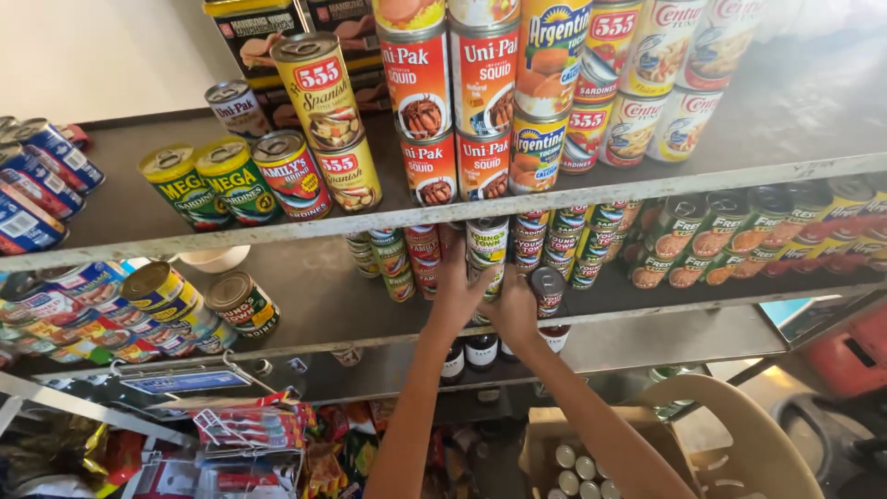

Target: Stocking and organizing various canned food items on retail shelving.

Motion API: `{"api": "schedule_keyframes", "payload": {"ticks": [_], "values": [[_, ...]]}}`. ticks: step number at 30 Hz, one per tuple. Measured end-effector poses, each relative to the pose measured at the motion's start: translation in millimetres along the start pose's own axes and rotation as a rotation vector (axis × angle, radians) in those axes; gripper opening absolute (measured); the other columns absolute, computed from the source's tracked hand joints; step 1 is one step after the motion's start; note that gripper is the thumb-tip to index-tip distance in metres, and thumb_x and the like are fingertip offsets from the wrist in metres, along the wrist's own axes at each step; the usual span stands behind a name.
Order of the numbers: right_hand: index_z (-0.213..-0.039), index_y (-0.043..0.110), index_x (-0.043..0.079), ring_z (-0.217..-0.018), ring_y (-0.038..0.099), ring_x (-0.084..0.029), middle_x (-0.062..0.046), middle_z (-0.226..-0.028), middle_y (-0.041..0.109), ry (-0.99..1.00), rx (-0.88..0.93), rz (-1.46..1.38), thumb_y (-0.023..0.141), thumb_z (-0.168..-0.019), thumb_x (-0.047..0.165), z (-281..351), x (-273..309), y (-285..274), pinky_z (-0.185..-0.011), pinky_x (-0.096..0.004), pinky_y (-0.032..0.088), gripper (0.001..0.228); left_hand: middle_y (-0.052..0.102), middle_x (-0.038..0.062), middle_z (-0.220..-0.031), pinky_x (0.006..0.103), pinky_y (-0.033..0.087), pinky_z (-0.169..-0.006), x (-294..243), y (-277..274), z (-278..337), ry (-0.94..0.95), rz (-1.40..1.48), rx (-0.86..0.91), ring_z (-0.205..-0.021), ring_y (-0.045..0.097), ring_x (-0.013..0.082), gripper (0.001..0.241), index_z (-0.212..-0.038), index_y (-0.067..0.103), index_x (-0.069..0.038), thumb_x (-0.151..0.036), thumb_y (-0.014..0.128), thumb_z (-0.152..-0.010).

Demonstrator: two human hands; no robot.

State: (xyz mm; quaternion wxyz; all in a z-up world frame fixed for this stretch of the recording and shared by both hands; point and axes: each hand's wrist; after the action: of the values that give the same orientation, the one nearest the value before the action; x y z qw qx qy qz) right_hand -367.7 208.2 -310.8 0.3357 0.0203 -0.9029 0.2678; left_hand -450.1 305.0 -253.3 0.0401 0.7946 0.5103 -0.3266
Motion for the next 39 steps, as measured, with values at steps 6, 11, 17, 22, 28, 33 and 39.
{"api": "schedule_keyframes", "payload": {"ticks": [6,11,17,22,28,33,39], "values": [[-0.118,0.053,-0.003,-0.095,0.063,-0.053,-0.03,-0.102,0.066,-0.083,0.06,-0.075,0.079,-0.069,0.003,43.9,-40.4,27.5,-0.073,-0.055,0.053,0.056,0.069,0.023,-0.11,0.0451,0.054,-0.086,34.0,23.7,62.3,-0.236,0.077,0.002,-0.099,0.068,0.0414,0.052,-0.125,0.056,0.006,-0.025,0.08,-0.09],[-0.116,0.055,-0.002,-0.095,0.065,-0.052,-0.029,-0.097,0.068,0.054,0.159,-0.076,0.072,-0.074,0.0,45.5,-53.7,26.0,-0.074,-0.054,0.053,0.045,0.069,0.026,-0.113,0.0465,0.055,-0.087,74.1,43.6,104.9,-0.187,0.12,-0.04,-0.103,0.069,0.044,0.057,-0.13,0.054,0.006,-0.021,0.079,-0.087],[-0.125,0.051,-0.004,-0.098,0.064,-0.051,-0.031,-0.099,0.068,-0.013,0.364,-0.144,0.069,-0.078,0.002,34.1,-51.5,17.0,-0.073,-0.051,0.054,0.051,0.067,0.028,-0.117,0.0491,0.053,-0.089,80.1,25.2,115.3,-0.273,0.09,0.026,-0.11,0.065,0.0478,0.054,-0.131,0.053,0.005,-0.015,0.078,-0.088],[-0.124,0.055,-0.003,-0.104,0.068,-0.046,-0.028,-0.106,0.072,-0.071,0.507,-0.273,0.066,-0.081,-0.002,23.1,-27.7,25.1,-0.078,-0.047,0.057,0.044,0.066,0.027,-0.122,0.0487,0.052,-0.094,85.5,-7.9,117.9,-0.29,0.081,0.079,-0.115,0.063,0.047,0.052,-0.132,0.052,0.005,-0.017,0.075,-0.091],[-0.119,0.063,-0.002,-0.104,0.07,-0.043,-0.025,-0.109,0.073,-0.153,0.499,-0.268,0.069,-0.082,-0.006,28.3,-12.2,67.1,-0.081,-0.046,0.056,0.038,0.059,0.03,-0.13,0.0528,0.046,-0.099,97.8,-52.8,123.8,-0.077,-0.107,-0.001,-0.118,0.057,0.0484,0.064,-0.137,0.048,0.008,-0.018,0.079,-0.088],[-0.118,0.063,-0.001,-0.1,0.073,-0.038,-0.023,-0.111,0.069,-0.102,0.523,-0.325,0.07,-0.078,-0.006,27.3,26.3,87.9,-0.079,-0.043,0.058,0.041,0.06,0.023,-0.119,0.0492,0.051,-0.093,98.8,-95.8,126.5,-0.277,-0.123,0.02,-0.11,0.06,0.0436,0.066,-0.137,0.054,0.0,-0.017,0.083,-0.08],[-0.119,0.064,-0.002,-0.102,0.067,-0.045,-0.023,-0.109,0.068,-0.249,0.44,-0.273,0.078,-0.076,-0.004,35.2,45.4,125.4,-0.081,-0.046,0.055,0.046,0.059,0.017,-0.117,0.0409,0.056,-0.084,97.0,-133.0,127.5,-0.324,-0.007,-0.135,-0.104,0.065,0.0322,0.072,-0.136,0.052,0.001,-0.008,0.087,-0.074]]}}
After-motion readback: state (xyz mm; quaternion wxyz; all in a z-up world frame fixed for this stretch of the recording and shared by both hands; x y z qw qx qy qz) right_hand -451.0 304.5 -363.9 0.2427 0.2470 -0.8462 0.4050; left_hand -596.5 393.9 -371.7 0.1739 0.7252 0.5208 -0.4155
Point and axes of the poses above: each hand's wrist, its own z-axis away from the middle knuckle, its own y-axis out of the palm, x = y × z
